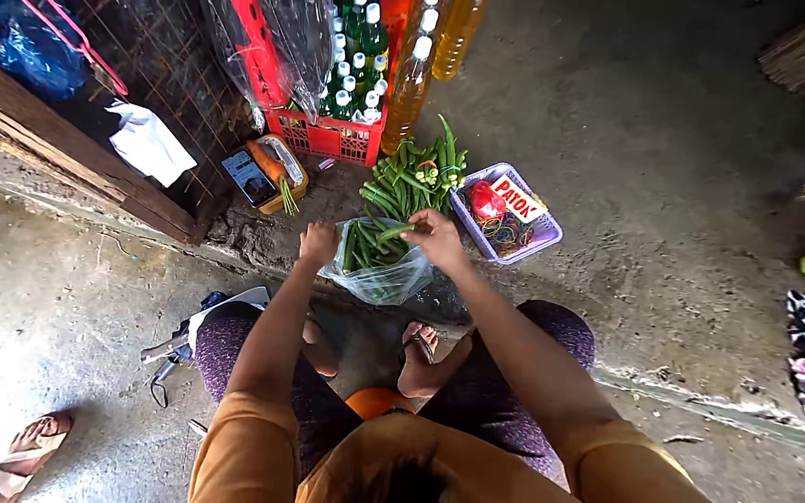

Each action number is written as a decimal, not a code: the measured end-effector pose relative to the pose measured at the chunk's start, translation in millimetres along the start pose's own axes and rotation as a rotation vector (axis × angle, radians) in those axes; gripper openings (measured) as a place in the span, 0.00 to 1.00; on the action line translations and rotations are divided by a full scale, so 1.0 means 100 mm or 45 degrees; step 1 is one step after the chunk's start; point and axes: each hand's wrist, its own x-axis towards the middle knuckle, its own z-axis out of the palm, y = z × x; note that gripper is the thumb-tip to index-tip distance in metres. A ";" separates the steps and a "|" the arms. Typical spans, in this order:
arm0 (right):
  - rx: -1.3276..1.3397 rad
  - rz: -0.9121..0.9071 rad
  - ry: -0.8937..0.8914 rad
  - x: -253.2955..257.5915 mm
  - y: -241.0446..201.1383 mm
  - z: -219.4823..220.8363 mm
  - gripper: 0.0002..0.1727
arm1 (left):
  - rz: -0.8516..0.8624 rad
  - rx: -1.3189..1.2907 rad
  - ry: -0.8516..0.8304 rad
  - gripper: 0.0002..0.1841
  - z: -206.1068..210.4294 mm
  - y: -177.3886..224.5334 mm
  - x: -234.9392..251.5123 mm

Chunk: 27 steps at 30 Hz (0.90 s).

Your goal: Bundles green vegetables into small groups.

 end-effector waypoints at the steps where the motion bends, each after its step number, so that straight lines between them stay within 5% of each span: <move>1: 0.045 -0.067 -0.016 0.01 -0.08 -0.05 0.22 | -0.007 -0.229 0.042 0.19 -0.17 0.11 -0.02; 6: 0.104 -0.261 -0.193 0.08 -0.82 0.02 0.22 | 0.045 -1.353 -0.180 0.16 -0.62 0.74 -0.35; 11: 0.368 -0.315 -0.283 0.24 -1.11 0.33 0.19 | -0.236 -1.767 -0.247 0.31 -0.75 0.75 -0.67; 13: 0.463 -0.253 -0.249 0.31 -1.02 0.45 0.18 | -0.283 -1.952 -0.203 0.24 -0.73 0.62 -0.74; 16: 0.118 -0.104 -0.193 0.44 -0.63 0.70 0.17 | -0.244 -2.207 -0.032 0.03 -0.71 0.46 -0.78; 19: -0.469 -0.109 -0.407 0.40 -0.13 1.07 0.14 | -0.174 -2.294 0.077 0.06 -0.79 0.42 -0.75; 23: -0.972 -0.044 -0.691 0.30 0.09 1.44 0.35 | -0.188 -2.303 0.162 0.08 -0.87 0.44 -0.64; 27: -0.942 -0.193 -0.584 0.28 0.12 1.36 0.25 | -0.224 -2.300 0.231 0.05 -0.95 0.50 -0.56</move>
